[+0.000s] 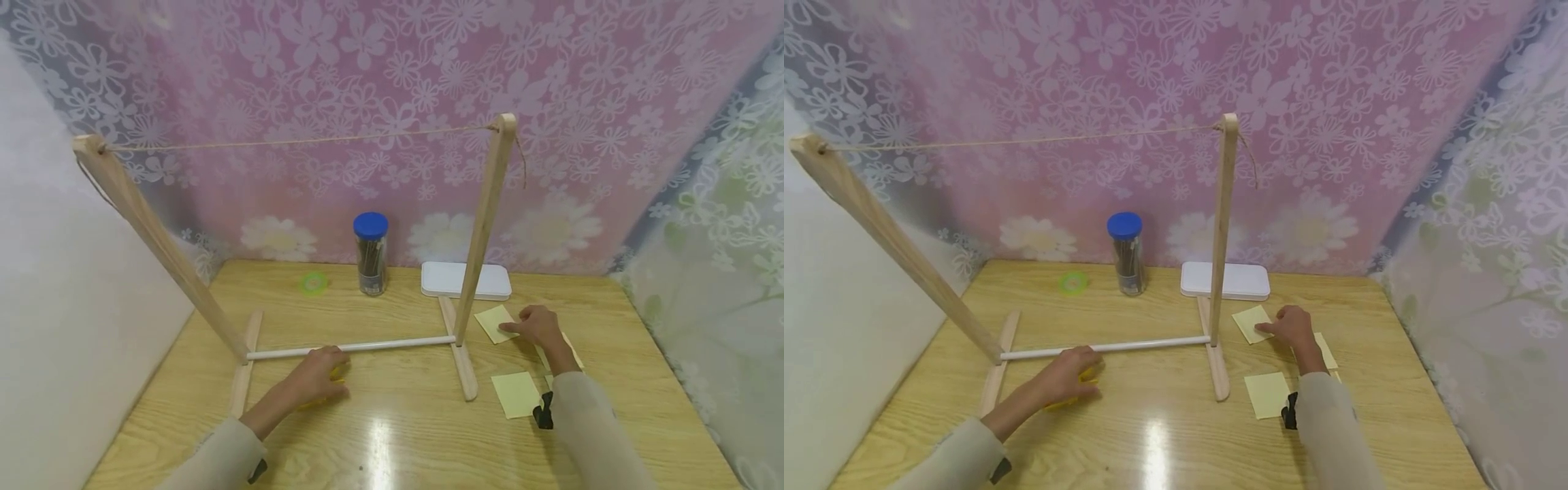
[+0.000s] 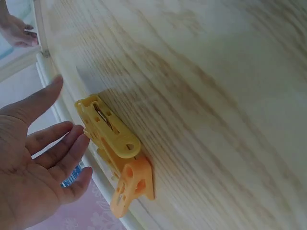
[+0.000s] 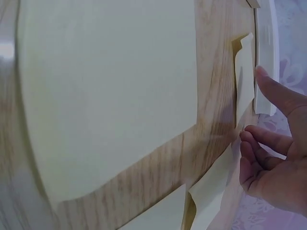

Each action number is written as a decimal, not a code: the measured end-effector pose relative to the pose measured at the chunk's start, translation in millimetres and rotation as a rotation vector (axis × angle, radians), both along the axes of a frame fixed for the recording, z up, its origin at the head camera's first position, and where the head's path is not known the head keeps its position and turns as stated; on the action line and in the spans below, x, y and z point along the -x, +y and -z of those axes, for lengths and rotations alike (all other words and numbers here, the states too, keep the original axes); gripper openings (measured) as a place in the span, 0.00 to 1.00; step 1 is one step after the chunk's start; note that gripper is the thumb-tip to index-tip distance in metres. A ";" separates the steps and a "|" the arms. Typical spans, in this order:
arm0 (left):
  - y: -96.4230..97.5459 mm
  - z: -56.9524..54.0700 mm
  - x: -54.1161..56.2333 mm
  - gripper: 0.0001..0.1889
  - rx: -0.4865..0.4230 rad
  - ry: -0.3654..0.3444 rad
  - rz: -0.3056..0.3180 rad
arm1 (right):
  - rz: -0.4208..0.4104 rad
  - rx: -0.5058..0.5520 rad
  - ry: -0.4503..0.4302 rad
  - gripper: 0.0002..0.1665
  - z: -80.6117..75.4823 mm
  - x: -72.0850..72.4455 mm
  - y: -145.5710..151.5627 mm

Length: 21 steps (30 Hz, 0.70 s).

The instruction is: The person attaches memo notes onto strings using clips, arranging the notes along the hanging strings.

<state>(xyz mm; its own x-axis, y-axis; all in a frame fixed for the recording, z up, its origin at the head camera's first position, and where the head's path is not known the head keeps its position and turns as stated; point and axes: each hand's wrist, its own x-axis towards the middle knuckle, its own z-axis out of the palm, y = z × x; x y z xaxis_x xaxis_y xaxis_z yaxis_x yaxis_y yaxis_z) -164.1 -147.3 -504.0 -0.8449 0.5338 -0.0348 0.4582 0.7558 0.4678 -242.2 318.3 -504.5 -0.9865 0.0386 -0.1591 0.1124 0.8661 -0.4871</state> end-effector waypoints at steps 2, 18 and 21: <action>0.0 1.7 -1.3 0.24 0.016 0.013 0.000 | 0.013 -0.008 0.003 0.38 0.4 -0.2 -2.3; -1.0 9.4 -6.6 0.16 0.026 0.084 -0.032 | 0.044 -0.056 -0.095 0.26 -9.6 5.7 -17.6; -1.4 10.3 -6.4 0.14 0.005 0.080 -0.024 | 0.037 -0.068 -0.129 0.26 -10.6 7.8 -18.3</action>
<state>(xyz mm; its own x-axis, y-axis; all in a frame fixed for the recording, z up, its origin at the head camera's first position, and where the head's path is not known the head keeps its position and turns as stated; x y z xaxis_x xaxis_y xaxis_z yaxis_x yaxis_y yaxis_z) -157.7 -148.8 -514.3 -0.8575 0.5135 0.0313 0.4761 0.7690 0.4267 -250.0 299.9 -493.9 -0.9559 0.0892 -0.2798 0.2021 0.8910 -0.4066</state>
